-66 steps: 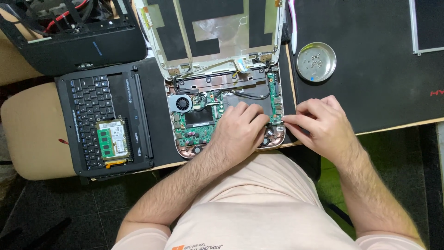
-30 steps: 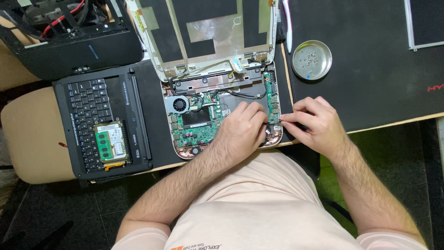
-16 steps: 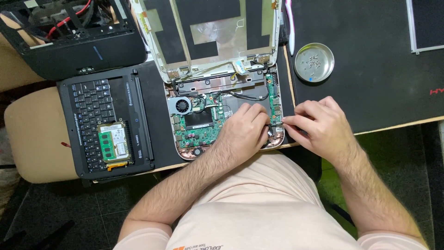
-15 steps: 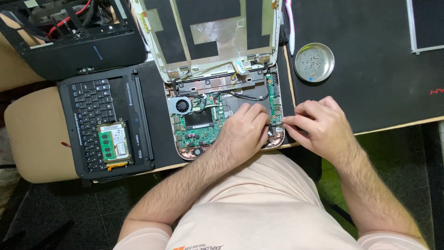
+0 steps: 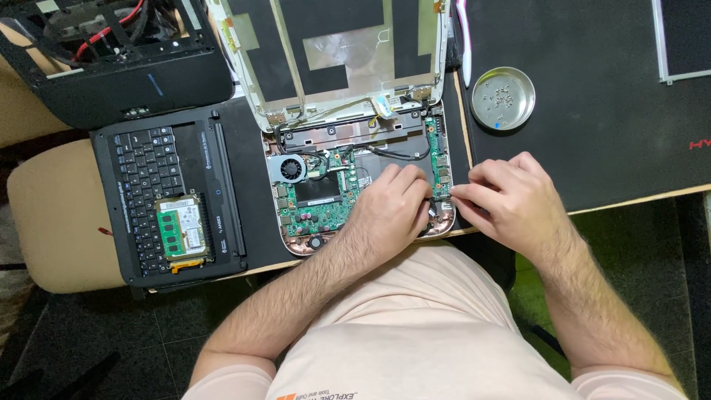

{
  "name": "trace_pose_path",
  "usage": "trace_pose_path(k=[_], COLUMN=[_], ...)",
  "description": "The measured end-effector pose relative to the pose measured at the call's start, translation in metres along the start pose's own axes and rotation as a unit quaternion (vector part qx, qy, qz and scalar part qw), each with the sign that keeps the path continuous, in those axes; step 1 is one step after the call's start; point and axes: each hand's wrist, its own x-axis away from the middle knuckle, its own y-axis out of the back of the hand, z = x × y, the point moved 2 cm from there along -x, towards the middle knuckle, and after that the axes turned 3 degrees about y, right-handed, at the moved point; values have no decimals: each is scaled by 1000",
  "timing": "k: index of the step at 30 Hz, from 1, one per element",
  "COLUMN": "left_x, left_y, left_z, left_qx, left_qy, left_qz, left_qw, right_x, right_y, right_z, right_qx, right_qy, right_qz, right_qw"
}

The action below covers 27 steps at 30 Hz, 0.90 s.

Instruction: Removing the LCD panel and disassembling internal components of a laptop using a screwdriver

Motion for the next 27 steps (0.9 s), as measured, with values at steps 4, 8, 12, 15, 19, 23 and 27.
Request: trace_pose_path(k=[4,8,12,15,19,23,27], left_x=[1,0,1,0,4,8,12], left_y=[-1,-1,0,3,3,16,26], left_z=[1,0,-1,-2,0,-1,2], left_qx=[0,-1,5,10,16,23,15], left_qy=[0,-8,-8,-3,-1,5,3], left_qz=[-1,-8,-13,-21,-15,-10,-4], left_qw=[1000,1000,1000,1000,1000,1000,1000], right_x=[5,7,9,13,9,13,14], right_y=[-8,-12,-18,-22,-15,-11,-9], right_z=[-6,-10,-13,-17,-10,-8,5], right_qx=[-26,-69,-108,-133,-157,-206,-243], right_qy=[-8,-21,-31,-41,-61,-99,-115], right_qz=[-8,-23,-38,-46,-55,-65,-70], right_qw=[1000,997,993,989,984,971,961])
